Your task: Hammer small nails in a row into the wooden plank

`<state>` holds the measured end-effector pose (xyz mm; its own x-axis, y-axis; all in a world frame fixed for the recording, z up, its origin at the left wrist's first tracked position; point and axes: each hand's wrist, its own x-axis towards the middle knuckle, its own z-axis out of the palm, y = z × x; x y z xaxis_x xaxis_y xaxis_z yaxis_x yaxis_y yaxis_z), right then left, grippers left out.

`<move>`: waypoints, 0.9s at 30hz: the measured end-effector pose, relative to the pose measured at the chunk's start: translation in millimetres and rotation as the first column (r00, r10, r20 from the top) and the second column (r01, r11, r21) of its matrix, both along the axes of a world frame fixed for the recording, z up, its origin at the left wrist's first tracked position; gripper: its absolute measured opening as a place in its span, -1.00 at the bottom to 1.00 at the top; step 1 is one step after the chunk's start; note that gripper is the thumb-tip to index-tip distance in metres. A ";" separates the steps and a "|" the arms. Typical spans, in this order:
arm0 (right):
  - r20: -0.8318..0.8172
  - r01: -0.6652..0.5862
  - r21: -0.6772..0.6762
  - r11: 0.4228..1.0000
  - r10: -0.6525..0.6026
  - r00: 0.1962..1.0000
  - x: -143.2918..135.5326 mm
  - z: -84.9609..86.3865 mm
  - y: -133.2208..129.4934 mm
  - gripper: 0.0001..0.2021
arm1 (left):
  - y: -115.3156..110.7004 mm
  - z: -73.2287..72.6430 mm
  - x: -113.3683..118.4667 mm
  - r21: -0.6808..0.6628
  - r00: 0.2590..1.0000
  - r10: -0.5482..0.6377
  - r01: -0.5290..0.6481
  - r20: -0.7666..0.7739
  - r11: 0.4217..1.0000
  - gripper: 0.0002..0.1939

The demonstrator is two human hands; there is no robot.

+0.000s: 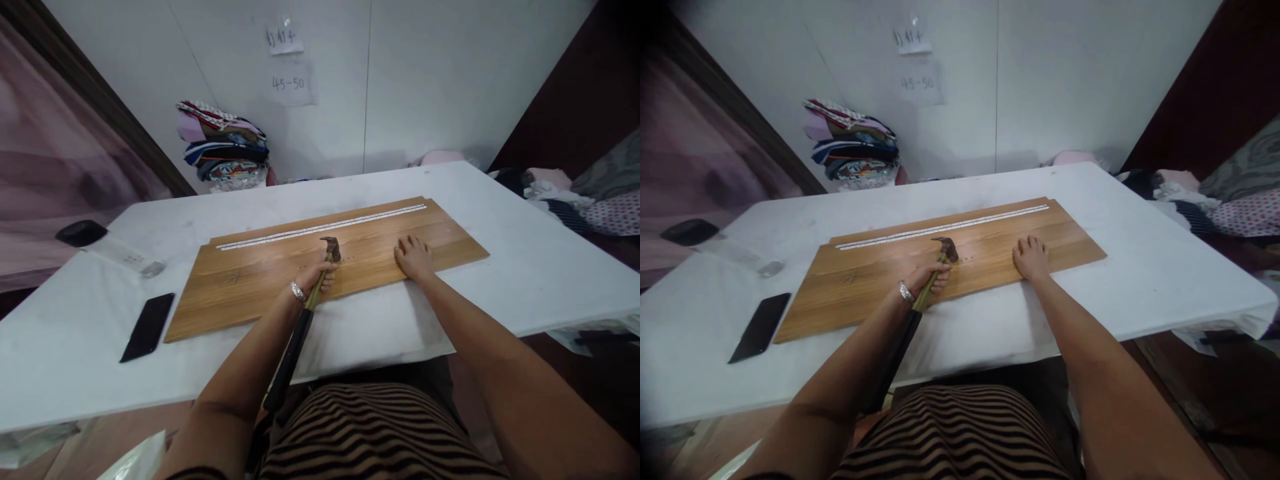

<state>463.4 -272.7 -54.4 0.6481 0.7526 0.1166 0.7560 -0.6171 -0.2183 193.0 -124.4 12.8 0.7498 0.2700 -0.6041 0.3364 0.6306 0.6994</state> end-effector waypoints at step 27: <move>0.014 0.007 0.003 1.000 -0.007 1.000 -2.2 2.0 -0.8 -0.52 | 2.4 0.7 -0.4 -0.033 0.998 0.000 0.002 0.062 0.999 -0.65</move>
<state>461.3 -273.5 -52.4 0.6518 0.7474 0.1284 0.7545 -0.6220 -0.2093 192.6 -122.0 13.5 0.7860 0.2500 -0.5655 0.2937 0.6538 0.6973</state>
